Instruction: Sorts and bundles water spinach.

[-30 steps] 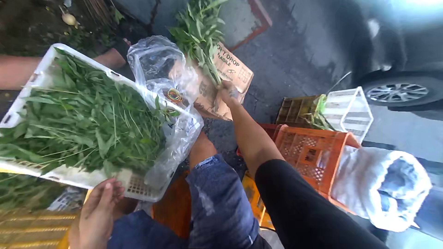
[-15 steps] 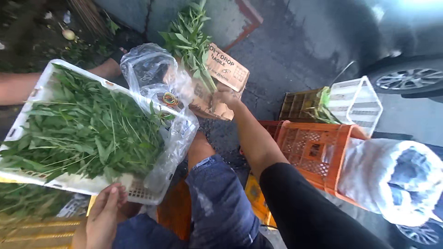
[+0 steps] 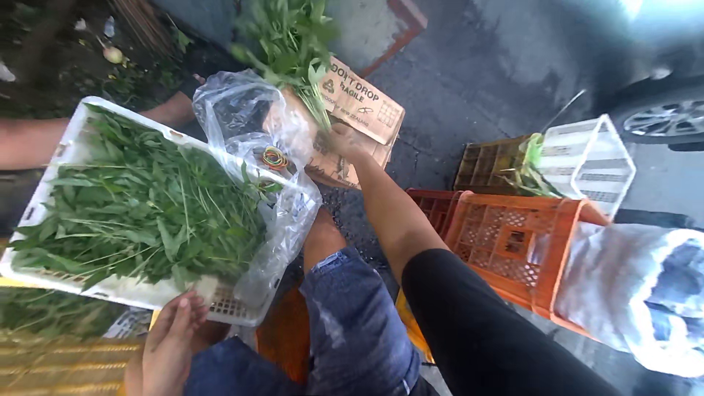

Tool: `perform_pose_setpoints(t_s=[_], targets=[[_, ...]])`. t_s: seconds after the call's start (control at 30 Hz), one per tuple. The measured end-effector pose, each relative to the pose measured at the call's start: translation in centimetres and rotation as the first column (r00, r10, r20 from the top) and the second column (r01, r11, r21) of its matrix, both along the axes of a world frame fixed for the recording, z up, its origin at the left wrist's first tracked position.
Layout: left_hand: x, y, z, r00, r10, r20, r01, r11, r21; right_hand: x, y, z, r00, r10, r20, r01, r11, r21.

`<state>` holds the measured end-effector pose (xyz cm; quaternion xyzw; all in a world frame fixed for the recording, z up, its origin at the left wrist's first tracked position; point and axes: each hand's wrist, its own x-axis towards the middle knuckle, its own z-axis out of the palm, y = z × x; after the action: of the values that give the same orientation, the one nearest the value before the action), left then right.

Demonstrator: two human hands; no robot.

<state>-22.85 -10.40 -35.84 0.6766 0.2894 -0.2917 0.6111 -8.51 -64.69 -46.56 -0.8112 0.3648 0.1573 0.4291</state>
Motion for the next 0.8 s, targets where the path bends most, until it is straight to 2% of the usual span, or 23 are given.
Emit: perform_pose_setpoints(t_s=[0.17,0.23,0.4,0.47,0.53,0.63,0.7,0.77,0.8], targets=[[-0.1,0.3,-0.2,1.0,0.014,-0.005,-0.015,1.0,-0.004,-0.1,0.2,-0.1,0.964,-0.252,0.081,0.224,0.94,0.256],[-0.1,0.3,-0.2,1.0,0.018,-0.005,-0.018,1.0,-0.009,-0.1,0.0,0.2,0.949,-0.31,0.066,0.279,0.915,0.293],[-0.2,0.6,0.0,0.999,0.042,0.003,-0.042,0.999,-0.031,-0.1,-0.9,-0.7,0.97,-0.237,0.061,0.194,0.898,0.394],[-0.2,0.8,-0.2,0.999,0.047,0.006,-0.047,0.998,-0.044,0.2,-0.8,-0.8,0.973,-0.226,0.047,0.191,0.903,0.385],[-0.1,0.7,-0.2,0.999,0.046,0.0,-0.046,0.998,-0.045,0.2,-0.2,-0.1,0.981,-0.19,0.038,0.173,0.947,0.27],[0.2,-0.2,0.5,1.0,0.03,-0.005,-0.031,0.999,-0.022,-0.6,0.2,2.3,1.0,-0.013,0.01,0.014,1.0,-0.026],[0.3,0.2,0.9,1.0,0.03,-0.009,-0.03,0.999,-0.012,-1.5,0.1,1.9,0.997,0.075,-0.022,-0.078,0.937,-0.339],[0.4,0.6,0.5,1.0,0.023,0.001,-0.023,1.0,-0.008,-1.9,0.9,2.7,0.994,0.085,-0.071,-0.11,0.811,-0.575],[0.3,0.5,0.2,1.0,0.018,0.01,-0.018,1.0,-0.012,-2.0,1.3,3.3,0.997,0.054,-0.057,-0.078,0.759,-0.647]])
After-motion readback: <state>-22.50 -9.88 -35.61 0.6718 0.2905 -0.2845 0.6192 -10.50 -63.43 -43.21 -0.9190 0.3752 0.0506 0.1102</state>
